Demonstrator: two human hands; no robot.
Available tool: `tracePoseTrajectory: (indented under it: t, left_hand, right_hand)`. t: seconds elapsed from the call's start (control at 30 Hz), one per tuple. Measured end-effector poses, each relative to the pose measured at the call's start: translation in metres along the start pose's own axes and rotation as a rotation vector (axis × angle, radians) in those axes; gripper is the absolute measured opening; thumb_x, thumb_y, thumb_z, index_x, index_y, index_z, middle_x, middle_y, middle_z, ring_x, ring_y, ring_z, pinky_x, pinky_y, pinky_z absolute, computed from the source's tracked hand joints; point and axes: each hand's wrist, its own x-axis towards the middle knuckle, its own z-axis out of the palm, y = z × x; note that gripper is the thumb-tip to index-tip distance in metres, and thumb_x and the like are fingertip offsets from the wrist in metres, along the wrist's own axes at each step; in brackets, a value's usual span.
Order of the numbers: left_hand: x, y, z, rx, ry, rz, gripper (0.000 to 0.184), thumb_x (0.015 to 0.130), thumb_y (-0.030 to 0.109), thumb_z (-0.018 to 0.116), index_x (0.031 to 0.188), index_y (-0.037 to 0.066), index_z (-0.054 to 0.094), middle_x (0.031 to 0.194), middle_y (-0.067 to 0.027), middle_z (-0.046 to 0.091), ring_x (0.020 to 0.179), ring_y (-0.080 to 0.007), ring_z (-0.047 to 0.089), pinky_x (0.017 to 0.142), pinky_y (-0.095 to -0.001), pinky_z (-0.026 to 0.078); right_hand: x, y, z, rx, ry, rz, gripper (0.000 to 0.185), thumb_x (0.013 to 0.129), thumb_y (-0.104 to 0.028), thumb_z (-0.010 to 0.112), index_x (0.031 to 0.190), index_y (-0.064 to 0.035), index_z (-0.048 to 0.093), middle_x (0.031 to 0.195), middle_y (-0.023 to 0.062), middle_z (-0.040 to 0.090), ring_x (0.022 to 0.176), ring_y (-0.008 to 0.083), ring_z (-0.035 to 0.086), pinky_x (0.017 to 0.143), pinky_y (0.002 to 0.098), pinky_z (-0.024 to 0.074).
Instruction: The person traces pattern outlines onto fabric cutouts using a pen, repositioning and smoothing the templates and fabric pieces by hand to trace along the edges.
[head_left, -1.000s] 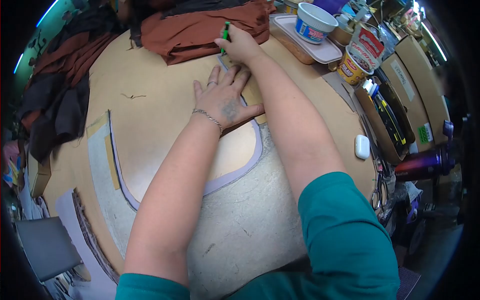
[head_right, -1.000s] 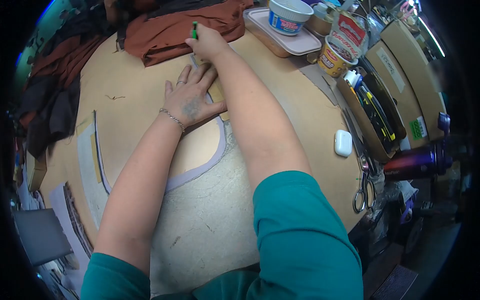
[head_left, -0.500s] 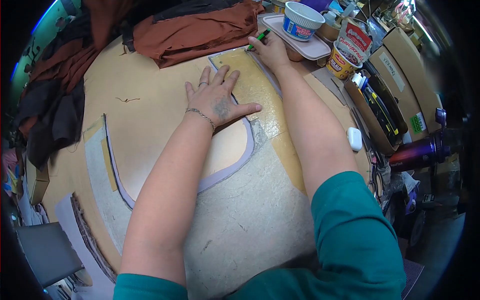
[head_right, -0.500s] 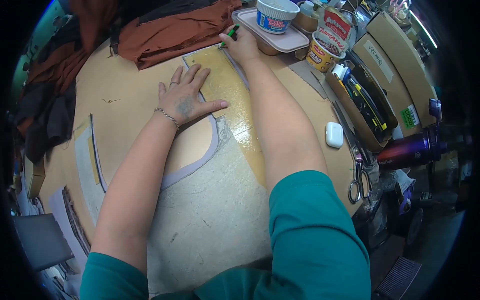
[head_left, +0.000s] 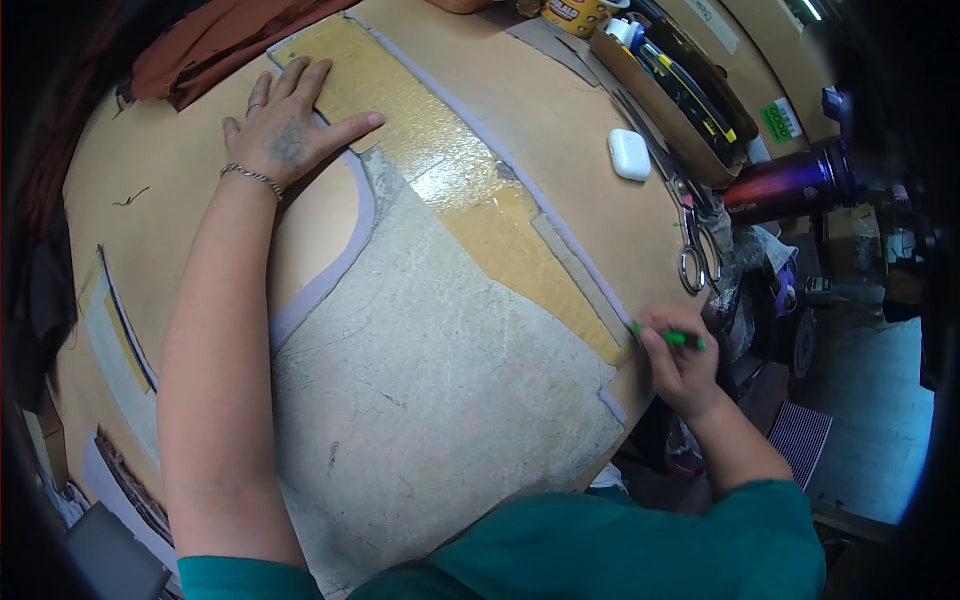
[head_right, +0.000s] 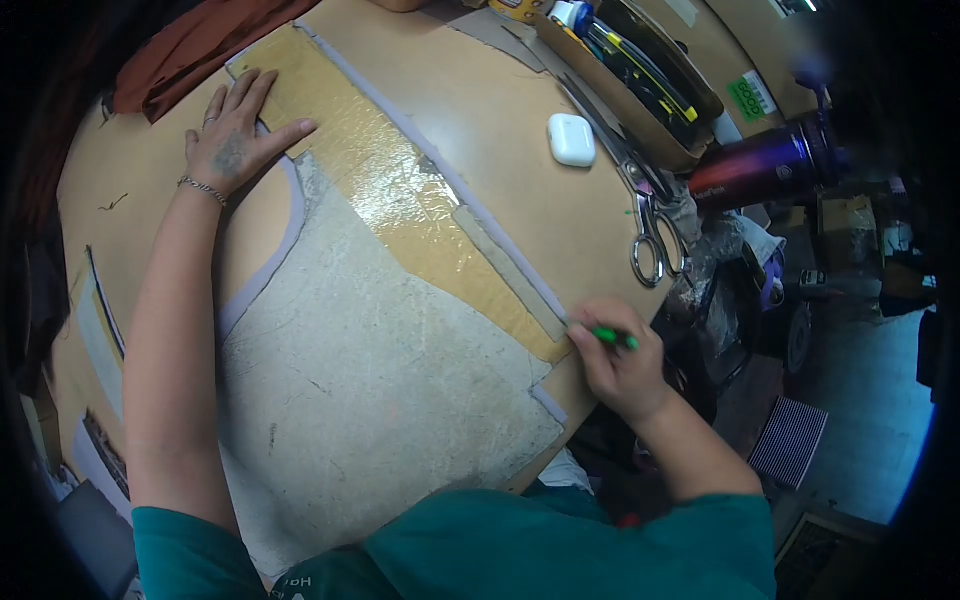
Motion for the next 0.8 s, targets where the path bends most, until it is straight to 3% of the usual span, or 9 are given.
tracePoseTrajectory:
  t: [0.13, 0.17, 0.23, 0.33, 0.37, 0.4, 0.47, 0.73, 0.8]
  left_hand:
    - [-0.003, 0.003, -0.006, -0.029, 0.005, 0.006, 0.089, 0.060, 0.071, 0.049, 0.131, 0.024, 0.027, 0.139, -0.0022, 0.019, 0.129, -0.0265, 0.013, 0.096, -0.0604, 0.014]
    - [-0.002, 0.002, -0.004, -0.031, 0.002, 0.003, 0.088, 0.060, 0.070, 0.049, 0.131, 0.024, 0.027, 0.140, -0.0024, 0.019, 0.129, -0.0267, 0.013, 0.096, -0.0600, 0.013]
    - [-0.003, -0.001, -0.009, -0.042, -0.034, 0.022, 0.088, 0.061, 0.071, 0.048, 0.132, 0.023, 0.026, 0.140, -0.0019, 0.016, 0.129, -0.0280, 0.013, 0.096, -0.0598, 0.013]
    - [-0.007, -0.001, -0.014, -0.100, -0.038, 0.010, 0.093, 0.058, 0.075, 0.046, 0.131, 0.021, 0.028, 0.139, -0.0030, 0.019, 0.129, -0.0286, 0.013, 0.096, -0.0593, 0.013]
    - [-0.007, -0.001, -0.016, -0.128, -0.050, 0.013, 0.095, 0.057, 0.077, 0.045, 0.131, 0.020, 0.029, 0.139, -0.0037, 0.020, 0.129, -0.0287, 0.012, 0.097, -0.0589, 0.013]
    - [-0.006, 0.000, -0.020, -0.123, -0.056, 0.012, 0.095, 0.056, 0.077, 0.045, 0.131, 0.020, 0.029, 0.139, -0.0039, 0.020, 0.129, -0.0290, 0.012, 0.097, -0.0588, 0.013]
    - [-0.006, 0.000, -0.019, -0.120, -0.090, 0.016, 0.096, 0.056, 0.077, 0.045, 0.131, 0.020, 0.029, 0.139, -0.0045, 0.020, 0.129, -0.0296, 0.012, 0.097, -0.0585, 0.013]
    - [-0.004, 0.000, -0.014, -0.125, -0.055, 0.012, 0.099, 0.054, 0.079, 0.046, 0.130, 0.019, 0.030, 0.138, -0.0049, 0.021, 0.128, -0.0304, 0.013, 0.097, -0.0586, 0.013]
    - [-0.004, 0.001, -0.014, -0.116, -0.059, 0.015, 0.099, 0.053, 0.079, 0.046, 0.130, 0.019, 0.030, 0.138, -0.0050, 0.021, 0.128, -0.0303, 0.013, 0.097, -0.0588, 0.013]
  right_hand:
    - [-0.009, -0.002, -0.033, -0.007, -0.158, 0.155, 0.009, 0.079, 0.000, 0.055, 0.086, -0.0010, 0.051, 0.081, 0.0080, 0.055, 0.072, 0.0148, 0.055, 0.066, 0.0241, 0.0438]
    - [0.006, -0.002, -0.024, 0.133, -0.074, 0.149, 0.009, 0.079, 0.000, 0.055, 0.087, -0.0006, 0.051, 0.082, 0.0075, 0.055, 0.073, 0.0138, 0.055, 0.068, 0.0237, 0.0439]
    - [0.064, -0.004, 0.014, 0.437, 0.067, 0.114, 0.009, 0.080, 0.000, 0.054, 0.088, 0.0003, 0.051, 0.083, 0.0063, 0.055, 0.074, 0.0119, 0.055, 0.070, 0.0229, 0.0441]
    - [0.172, 0.001, 0.079, 0.652, 0.018, 0.036, 0.015, 0.081, -0.002, 0.054, 0.094, 0.0041, 0.049, 0.085, 0.0079, 0.055, 0.082, 0.0147, 0.057, 0.072, 0.0247, 0.0460]
    - [0.207, 0.002, 0.106, 0.856, 0.025, 0.090, 0.014, 0.082, -0.002, 0.053, 0.094, 0.0047, 0.049, 0.088, 0.0088, 0.056, 0.084, 0.0162, 0.057, 0.070, 0.0243, 0.0464]
    - [0.241, 0.004, 0.130, 0.907, 0.028, 0.100, 0.016, 0.079, -0.007, 0.057, 0.090, 0.0041, 0.052, 0.085, 0.0100, 0.058, 0.079, 0.0158, 0.058, 0.067, 0.0257, 0.0466]
    - [0.302, 0.017, 0.172, 0.520, 0.131, -0.109, 0.020, 0.076, -0.013, 0.061, 0.086, 0.0024, 0.054, 0.077, 0.0106, 0.060, 0.073, 0.0158, 0.059, 0.063, 0.0282, 0.0459]
    - [0.356, 0.008, 0.204, 0.340, 0.163, -0.113, 0.022, 0.074, -0.021, 0.062, 0.083, -0.0020, 0.057, 0.071, 0.0111, 0.061, 0.065, 0.0206, 0.059, 0.062, 0.0303, 0.0454]
    - [0.355, 0.011, 0.204, 0.481, 0.193, -0.071, 0.022, 0.074, -0.022, 0.061, 0.082, -0.0019, 0.056, 0.071, 0.0115, 0.061, 0.066, 0.0205, 0.060, 0.062, 0.0307, 0.0455]
